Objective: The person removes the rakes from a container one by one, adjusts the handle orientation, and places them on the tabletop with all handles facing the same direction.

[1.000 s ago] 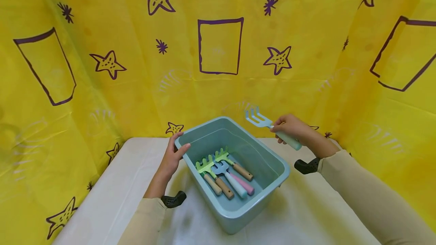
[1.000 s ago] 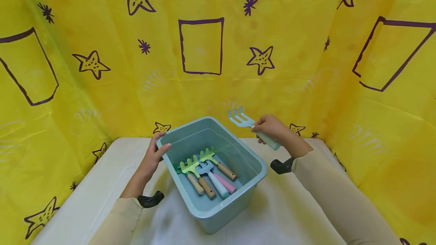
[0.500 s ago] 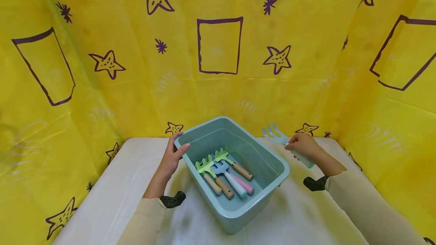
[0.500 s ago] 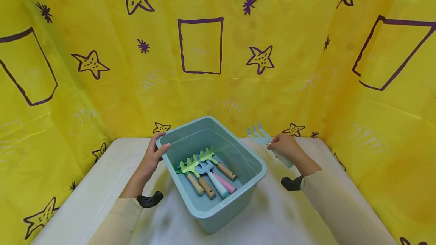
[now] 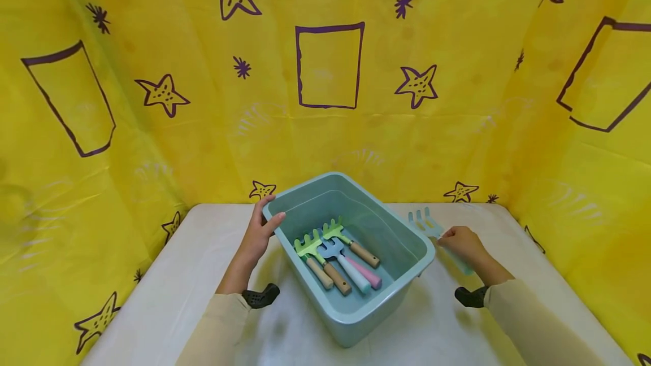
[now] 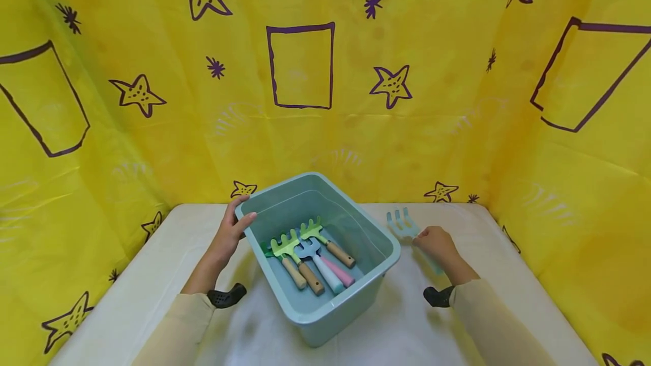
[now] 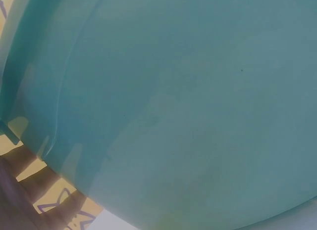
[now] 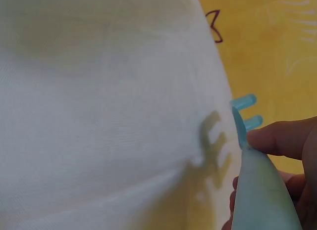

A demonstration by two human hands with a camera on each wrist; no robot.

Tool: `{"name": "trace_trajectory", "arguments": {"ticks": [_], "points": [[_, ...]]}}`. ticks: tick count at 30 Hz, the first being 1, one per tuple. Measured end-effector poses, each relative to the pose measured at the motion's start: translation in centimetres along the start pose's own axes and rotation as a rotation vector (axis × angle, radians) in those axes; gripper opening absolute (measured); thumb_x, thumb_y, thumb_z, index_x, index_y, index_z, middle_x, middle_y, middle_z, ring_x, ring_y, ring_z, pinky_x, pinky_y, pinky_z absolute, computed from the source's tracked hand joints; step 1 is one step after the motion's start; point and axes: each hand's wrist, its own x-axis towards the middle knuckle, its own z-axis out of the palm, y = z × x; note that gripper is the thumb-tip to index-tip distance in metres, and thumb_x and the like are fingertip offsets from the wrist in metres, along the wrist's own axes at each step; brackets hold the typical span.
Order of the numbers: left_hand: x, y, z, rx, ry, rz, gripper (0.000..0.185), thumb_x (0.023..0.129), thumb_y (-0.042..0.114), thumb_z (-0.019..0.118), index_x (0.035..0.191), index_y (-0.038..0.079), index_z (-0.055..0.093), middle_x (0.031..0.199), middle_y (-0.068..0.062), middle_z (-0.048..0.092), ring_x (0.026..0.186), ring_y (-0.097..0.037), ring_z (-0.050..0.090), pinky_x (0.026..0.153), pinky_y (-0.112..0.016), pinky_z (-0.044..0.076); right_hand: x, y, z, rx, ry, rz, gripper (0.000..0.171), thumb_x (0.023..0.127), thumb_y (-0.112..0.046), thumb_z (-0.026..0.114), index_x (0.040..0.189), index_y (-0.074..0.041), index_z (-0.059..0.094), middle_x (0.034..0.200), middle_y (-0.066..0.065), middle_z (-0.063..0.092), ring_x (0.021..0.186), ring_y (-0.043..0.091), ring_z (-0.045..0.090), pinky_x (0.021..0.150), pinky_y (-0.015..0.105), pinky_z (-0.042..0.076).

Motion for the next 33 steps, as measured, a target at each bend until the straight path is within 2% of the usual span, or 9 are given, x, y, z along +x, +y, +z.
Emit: {"name": "trace_trajectory", "arguments": {"ticks": [9, 13, 17, 20, 23, 27, 30, 33], "points": [[-0.1, 0.2, 0.1, 0.008, 0.007, -0.009, 0.059, 0.098, 0.034, 0.057, 0.147, 0.025, 0.027, 0.149, -0.014, 0.033, 0.131, -0.038, 0.038, 0.103, -0.058, 0.035, 0.4, 1.6, 2.0, 0.085, 0.036, 0.083, 0.03, 0.087, -0.02, 0.061, 0.096, 0.008, 0.061, 0.09, 0.017, 0.061, 0.083, 0.03, 0.054, 0.07, 0.038, 0.046], [-0.1, 0.2, 0.1, 0.006, 0.001, -0.008, 0.061, 0.097, 0.035, 0.058, 0.148, 0.023, 0.026, 0.149, -0.014, 0.033, 0.131, -0.038, 0.038, 0.103, -0.058, 0.035, 0.6, 2.0, 2.7, 0.08, 0.035, 0.105, 0.031, 0.09, -0.021, 0.06, 0.1, 0.008, 0.061, 0.096, 0.02, 0.062, 0.086, 0.032, 0.054, 0.073, 0.041, 0.047], [0.0, 0.1, 0.1, 0.003, 0.0, -0.004, 0.063, 0.097, 0.036, 0.058, 0.149, 0.022, 0.025, 0.148, -0.014, 0.034, 0.131, -0.038, 0.039, 0.103, -0.058, 0.035, 0.6, 2.3, 3.1, 0.035, 0.041, 0.059, 0.031, 0.09, -0.019, 0.06, 0.104, 0.008, 0.059, 0.102, 0.023, 0.061, 0.088, 0.033, 0.055, 0.074, 0.044, 0.047], [0.1, 0.0, 0.1, -0.001, 0.0, 0.001, 0.062, 0.097, 0.035, 0.058, 0.149, 0.022, 0.026, 0.148, -0.014, 0.034, 0.13, -0.038, 0.04, 0.103, -0.058, 0.035, 0.0, 2.4, 2.8, -0.016, 0.022, 0.0, 0.037, 0.087, -0.018, 0.064, 0.112, 0.008, 0.055, 0.105, 0.026, 0.06, 0.088, 0.034, 0.055, 0.075, 0.046, 0.048], [0.1, -0.1, 0.1, -0.005, 0.005, 0.009, 0.06, 0.098, 0.032, 0.057, 0.148, 0.022, 0.026, 0.148, -0.015, 0.034, 0.13, -0.038, 0.04, 0.103, -0.058, 0.036, -1.0, 2.4, 2.3, -0.084, -0.026, -0.053, 0.048, 0.086, -0.017, 0.069, 0.123, 0.008, 0.051, 0.099, 0.023, 0.06, 0.083, 0.031, 0.056, 0.073, 0.045, 0.05], [0.1, -0.1, 0.1, -0.007, 0.006, 0.011, 0.058, 0.098, 0.031, 0.057, 0.147, 0.022, 0.027, 0.147, -0.015, 0.035, 0.13, -0.037, 0.039, 0.104, -0.058, 0.035, -3.1, 2.7, 1.6, -0.124, -0.088, -0.111, 0.057, 0.085, -0.017, 0.073, 0.13, 0.007, 0.048, 0.086, 0.012, 0.058, 0.073, 0.024, 0.053, 0.065, 0.037, 0.05], [-0.1, 0.3, 0.1, -0.012, -0.007, -0.002, 0.059, 0.098, 0.031, 0.057, 0.148, 0.022, 0.026, 0.148, -0.016, 0.033, 0.131, -0.037, 0.038, 0.105, -0.057, 0.034, -4.6, 3.1, 1.4, -0.134, -0.105, -0.161, 0.061, 0.083, -0.016, 0.075, 0.133, 0.006, 0.048, 0.08, 0.007, 0.054, 0.068, 0.021, 0.049, 0.06, 0.034, 0.046], [-0.5, 1.4, 0.1, -0.015, -0.022, -0.013, 0.062, 0.098, 0.029, 0.057, 0.15, 0.018, 0.024, 0.15, -0.018, 0.031, 0.132, -0.039, 0.037, 0.105, -0.058, 0.033, -5.7, 3.5, 1.6, -0.148, -0.096, -0.21, 0.063, 0.082, -0.015, 0.076, 0.135, 0.004, 0.047, 0.074, 0.004, 0.052, 0.064, 0.019, 0.047, 0.057, 0.032, 0.042]]}}
